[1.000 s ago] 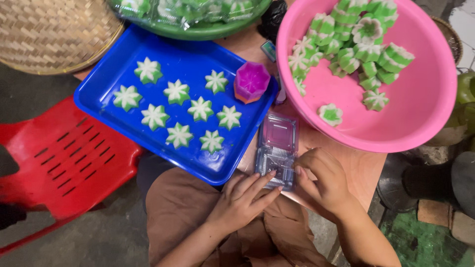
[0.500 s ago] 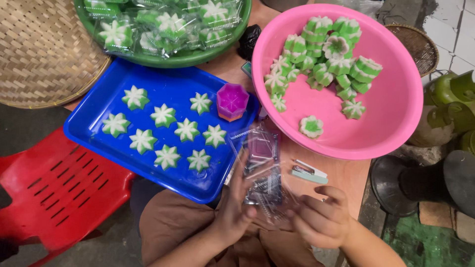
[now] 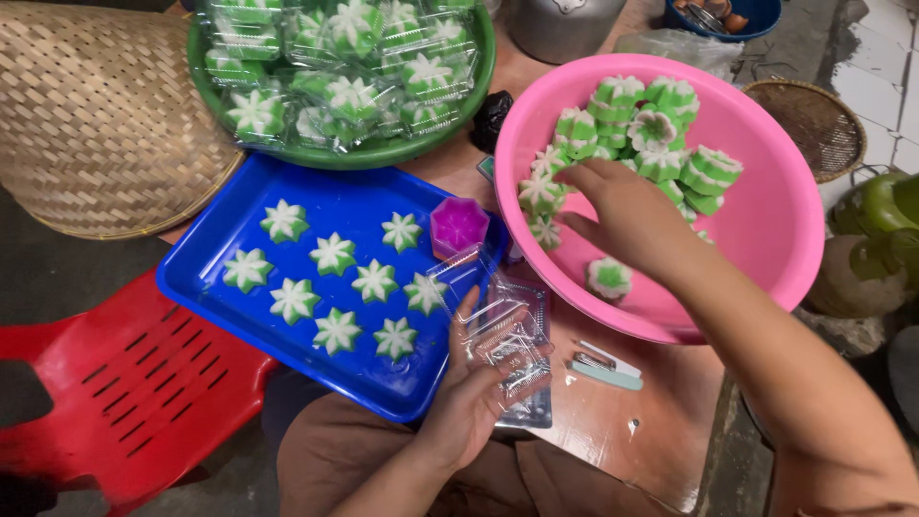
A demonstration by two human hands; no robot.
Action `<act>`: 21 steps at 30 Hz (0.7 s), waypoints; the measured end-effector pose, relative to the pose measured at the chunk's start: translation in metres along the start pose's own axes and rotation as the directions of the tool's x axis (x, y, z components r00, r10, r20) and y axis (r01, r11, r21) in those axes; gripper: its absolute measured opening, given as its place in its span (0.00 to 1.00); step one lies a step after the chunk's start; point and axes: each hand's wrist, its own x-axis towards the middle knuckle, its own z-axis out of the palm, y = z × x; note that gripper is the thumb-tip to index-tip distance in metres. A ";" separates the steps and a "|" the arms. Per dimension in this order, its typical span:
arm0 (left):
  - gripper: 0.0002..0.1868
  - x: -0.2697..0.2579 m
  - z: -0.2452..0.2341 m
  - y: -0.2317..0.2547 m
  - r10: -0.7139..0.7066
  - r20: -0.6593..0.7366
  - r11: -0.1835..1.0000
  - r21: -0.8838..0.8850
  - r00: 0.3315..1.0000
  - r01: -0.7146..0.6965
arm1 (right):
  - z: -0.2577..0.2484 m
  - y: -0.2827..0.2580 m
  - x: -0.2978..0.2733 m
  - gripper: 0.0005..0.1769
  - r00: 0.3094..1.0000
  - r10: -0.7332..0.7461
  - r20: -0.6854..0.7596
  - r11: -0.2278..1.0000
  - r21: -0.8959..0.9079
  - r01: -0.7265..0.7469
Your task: The person sits on the floor and packages star-shaped green and white candies. They pick candies from a pink basin, place them into clear plastic wrappers, seal the wrappers using a handheld heat sealer, and then place the finished packages onto a green tray.
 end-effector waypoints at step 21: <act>0.46 0.014 -0.010 -0.005 -0.028 -0.009 0.997 0.067 1.000 0.029 | 0.095 0.058 0.043 0.33 0.995 -0.067 0.068 0.985 -0.157 0.077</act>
